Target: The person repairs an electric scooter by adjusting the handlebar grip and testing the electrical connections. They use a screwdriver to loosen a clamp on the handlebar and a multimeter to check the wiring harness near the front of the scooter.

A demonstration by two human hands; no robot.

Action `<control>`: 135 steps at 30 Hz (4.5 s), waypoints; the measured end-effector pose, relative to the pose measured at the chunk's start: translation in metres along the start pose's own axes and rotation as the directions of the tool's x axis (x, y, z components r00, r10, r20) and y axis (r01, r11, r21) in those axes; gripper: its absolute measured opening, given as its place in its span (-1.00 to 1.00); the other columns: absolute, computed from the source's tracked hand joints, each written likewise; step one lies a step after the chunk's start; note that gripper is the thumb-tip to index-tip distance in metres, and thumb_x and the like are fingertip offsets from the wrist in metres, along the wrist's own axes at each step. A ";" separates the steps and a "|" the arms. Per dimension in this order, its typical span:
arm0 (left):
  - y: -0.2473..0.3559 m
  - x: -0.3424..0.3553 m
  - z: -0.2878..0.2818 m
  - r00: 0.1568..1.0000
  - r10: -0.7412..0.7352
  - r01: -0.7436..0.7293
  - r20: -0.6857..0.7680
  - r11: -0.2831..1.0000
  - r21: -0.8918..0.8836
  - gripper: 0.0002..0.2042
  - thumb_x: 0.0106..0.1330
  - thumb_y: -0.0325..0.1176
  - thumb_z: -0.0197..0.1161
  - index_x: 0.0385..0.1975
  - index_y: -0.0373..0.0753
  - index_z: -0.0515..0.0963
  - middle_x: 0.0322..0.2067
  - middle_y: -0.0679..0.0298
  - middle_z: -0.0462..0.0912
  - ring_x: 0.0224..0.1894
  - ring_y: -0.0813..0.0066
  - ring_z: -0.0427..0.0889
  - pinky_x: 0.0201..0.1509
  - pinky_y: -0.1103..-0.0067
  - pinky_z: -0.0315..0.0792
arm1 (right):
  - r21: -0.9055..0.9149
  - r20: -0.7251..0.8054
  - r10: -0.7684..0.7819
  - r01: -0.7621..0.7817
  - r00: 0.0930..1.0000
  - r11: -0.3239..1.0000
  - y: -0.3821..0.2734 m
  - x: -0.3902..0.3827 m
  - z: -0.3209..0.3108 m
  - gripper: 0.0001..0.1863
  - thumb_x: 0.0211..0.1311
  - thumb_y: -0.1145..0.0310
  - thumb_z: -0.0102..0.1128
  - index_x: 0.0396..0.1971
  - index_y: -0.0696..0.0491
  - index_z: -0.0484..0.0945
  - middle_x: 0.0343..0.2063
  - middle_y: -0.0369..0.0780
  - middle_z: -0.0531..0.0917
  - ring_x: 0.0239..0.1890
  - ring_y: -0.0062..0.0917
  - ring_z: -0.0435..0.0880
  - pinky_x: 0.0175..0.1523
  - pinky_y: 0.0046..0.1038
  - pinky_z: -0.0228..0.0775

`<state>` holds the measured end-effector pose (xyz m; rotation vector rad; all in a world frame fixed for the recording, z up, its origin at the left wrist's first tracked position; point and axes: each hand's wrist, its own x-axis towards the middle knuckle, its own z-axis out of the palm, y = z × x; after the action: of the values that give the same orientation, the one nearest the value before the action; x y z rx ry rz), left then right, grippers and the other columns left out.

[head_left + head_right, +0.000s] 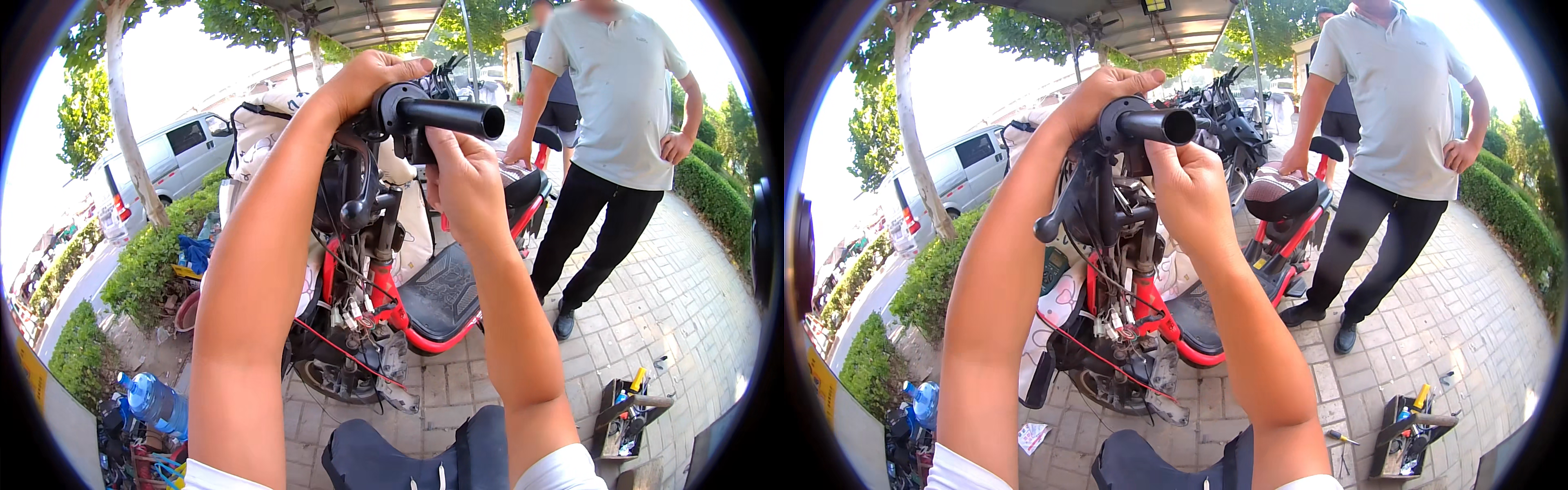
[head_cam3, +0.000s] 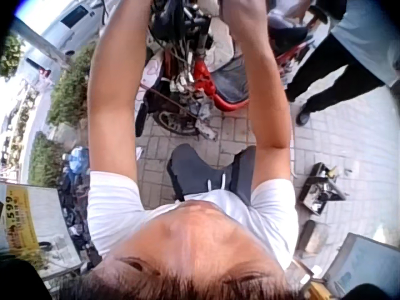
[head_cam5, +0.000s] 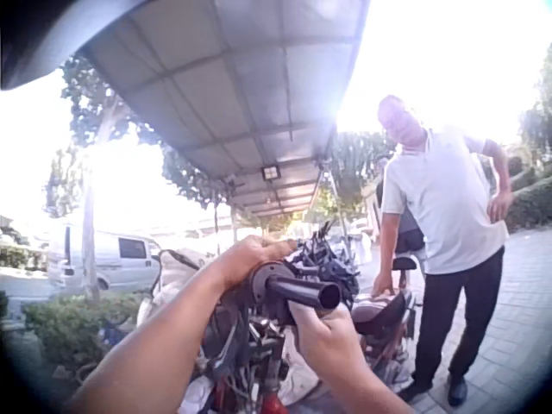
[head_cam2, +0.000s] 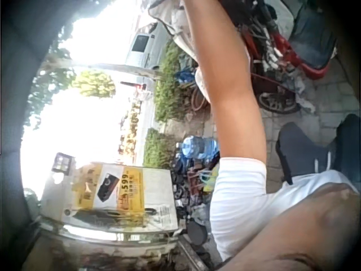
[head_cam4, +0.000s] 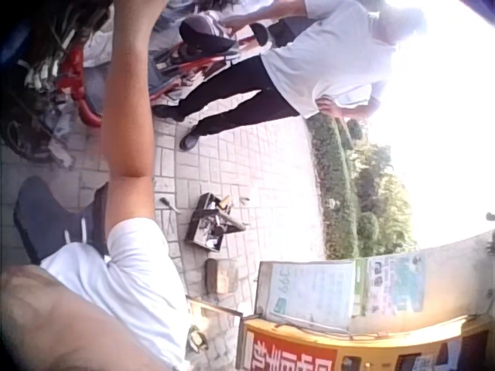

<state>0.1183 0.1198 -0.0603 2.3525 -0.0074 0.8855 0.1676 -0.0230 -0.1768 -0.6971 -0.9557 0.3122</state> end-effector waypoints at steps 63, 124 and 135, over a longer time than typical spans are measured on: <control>-0.159 -0.422 0.368 0.427 -0.875 0.764 0.228 0.214 -0.609 -0.71 0.46 -0.17 0.05 -0.36 -0.27 0.50 -0.52 0.40 0.52 -0.49 0.73 0.46 -0.41 0.75 0.37 | 0.942 -0.178 0.954 -0.237 0.242 0.236 0.252 -0.390 -0.151 -0.52 0.50 0.12 -0.44 -0.24 0.08 0.51 -0.29 -0.22 0.68 -0.14 -0.43 0.64 0.09 -0.36 0.44; 0.068 -0.035 0.037 0.980 -0.015 0.048 -0.197 0.986 0.162 -0.45 0.47 0.05 -0.22 0.16 -0.31 0.36 -0.01 0.09 0.58 0.15 0.32 0.44 0.33 0.39 0.20 | 0.743 -0.068 0.994 -0.669 -0.082 -0.004 0.376 -0.470 -0.183 -0.53 0.37 -0.14 -0.12 -0.58 -0.09 0.22 -0.78 -0.38 0.12 -0.78 -0.57 0.02 -0.65 -0.47 -0.12; 0.067 -0.032 0.035 0.987 -0.163 0.163 0.002 0.985 -0.052 -0.33 0.43 0.17 -0.34 0.24 -0.30 0.27 -0.13 0.07 0.62 -0.15 0.43 0.54 0.00 0.52 0.47 | 0.709 -0.060 0.993 -0.704 -0.105 -0.032 0.395 -0.473 -0.195 -0.53 0.38 -0.14 -0.14 -0.57 -0.09 0.22 -0.78 -0.36 0.12 -0.76 -0.55 0.05 -0.63 -0.46 -0.09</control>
<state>0.1002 0.0396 -0.0637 2.2668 0.1588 0.7990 0.0879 -0.0609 -0.8172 -0.8251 0.5166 1.4985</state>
